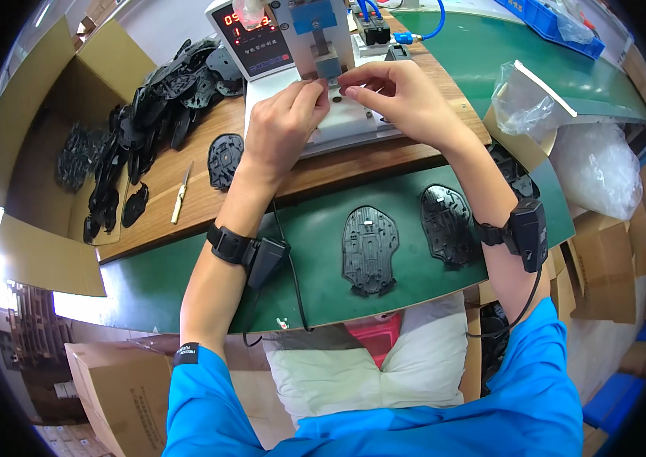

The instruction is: Assembling small electronic components using a press machine and hand tools on a factory floor.

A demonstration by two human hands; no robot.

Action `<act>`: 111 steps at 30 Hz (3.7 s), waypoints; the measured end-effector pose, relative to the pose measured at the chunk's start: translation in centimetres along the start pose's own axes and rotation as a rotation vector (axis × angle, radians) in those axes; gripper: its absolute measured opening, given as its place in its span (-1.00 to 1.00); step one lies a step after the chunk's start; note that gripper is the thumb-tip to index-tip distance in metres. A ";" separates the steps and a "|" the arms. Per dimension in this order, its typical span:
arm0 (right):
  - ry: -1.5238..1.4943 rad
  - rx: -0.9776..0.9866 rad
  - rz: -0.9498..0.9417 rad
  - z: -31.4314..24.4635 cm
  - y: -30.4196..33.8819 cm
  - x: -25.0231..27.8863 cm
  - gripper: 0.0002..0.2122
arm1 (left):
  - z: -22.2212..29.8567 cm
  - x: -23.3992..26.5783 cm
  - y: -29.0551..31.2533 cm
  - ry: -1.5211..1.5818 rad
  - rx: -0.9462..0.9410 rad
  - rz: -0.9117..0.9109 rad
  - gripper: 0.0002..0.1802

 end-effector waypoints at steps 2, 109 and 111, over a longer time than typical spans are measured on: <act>-0.160 -0.028 -0.032 -0.1 0.2 -0.3 -0.73 | -0.1 0.1 0.0 0.006 0.013 -0.005 -0.85; -1.724 -0.319 -0.329 -0.2 1.4 -2.3 -0.48 | -3.3 -1.2 -0.6 0.721 0.750 -0.062 -0.86; -1.733 -0.326 -0.316 -0.2 1.4 -2.3 -0.49 | -3.2 -0.9 -0.7 0.672 0.745 -0.083 -0.86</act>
Point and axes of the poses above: each hand's wrist, its own y-axis away from the middle knuckle, its own x-axis out of the back of the hand, z = x × y, the point moved 5 cm from there along -y, towards the middle knuckle, and after that the axes turned 4 degrees about -z, right-handed, at the moved point
